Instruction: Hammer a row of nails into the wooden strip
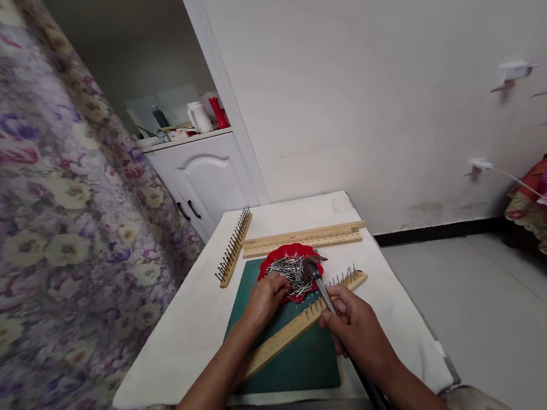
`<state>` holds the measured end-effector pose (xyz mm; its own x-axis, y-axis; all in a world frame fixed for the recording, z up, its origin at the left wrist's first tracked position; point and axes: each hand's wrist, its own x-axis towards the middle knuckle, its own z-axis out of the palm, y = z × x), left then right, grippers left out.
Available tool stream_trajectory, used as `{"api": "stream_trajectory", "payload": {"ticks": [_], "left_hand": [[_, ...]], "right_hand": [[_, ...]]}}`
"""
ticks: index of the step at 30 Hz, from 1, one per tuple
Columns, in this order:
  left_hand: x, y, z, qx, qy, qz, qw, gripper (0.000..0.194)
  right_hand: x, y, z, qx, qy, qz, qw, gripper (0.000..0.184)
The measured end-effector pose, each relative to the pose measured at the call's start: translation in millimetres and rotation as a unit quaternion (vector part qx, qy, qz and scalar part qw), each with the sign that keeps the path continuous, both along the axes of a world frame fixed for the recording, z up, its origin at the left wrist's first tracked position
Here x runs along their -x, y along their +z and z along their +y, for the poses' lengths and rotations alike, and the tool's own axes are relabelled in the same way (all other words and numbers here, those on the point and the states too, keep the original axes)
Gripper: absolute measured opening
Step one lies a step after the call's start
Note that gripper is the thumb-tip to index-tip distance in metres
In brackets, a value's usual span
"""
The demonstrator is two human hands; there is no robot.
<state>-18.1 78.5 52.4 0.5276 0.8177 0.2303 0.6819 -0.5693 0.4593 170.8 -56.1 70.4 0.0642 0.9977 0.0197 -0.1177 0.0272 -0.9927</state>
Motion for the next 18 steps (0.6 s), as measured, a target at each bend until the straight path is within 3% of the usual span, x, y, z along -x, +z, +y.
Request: {"api": "stream_trajectory", "payload": {"ticks": [5,8,12,18], "left_hand": [[14,-0.2,-34,0.026,0.075,-0.152,0.985,0.014],[16,-13.1,-58,0.110,0.124,-0.256,0.952,0.015],[7,-33.6,-80,0.212,0.125,-0.326,0.913,0.023],[-7,-41.9,-81,0.121,0.140,-0.293,0.938,0.020]], "right_hand": [[0,-0.5,-3,-0.005,0.000,-0.003,1.000,0.033],[1,-1.0,-5,-0.009,0.008,-0.007,1.000,0.029],[1,-3.6,-6,-0.004,0.012,-0.004,1.000,0.027],[1,-5.2,-7,-0.009,0.015,-0.013,1.000,0.030]]}}
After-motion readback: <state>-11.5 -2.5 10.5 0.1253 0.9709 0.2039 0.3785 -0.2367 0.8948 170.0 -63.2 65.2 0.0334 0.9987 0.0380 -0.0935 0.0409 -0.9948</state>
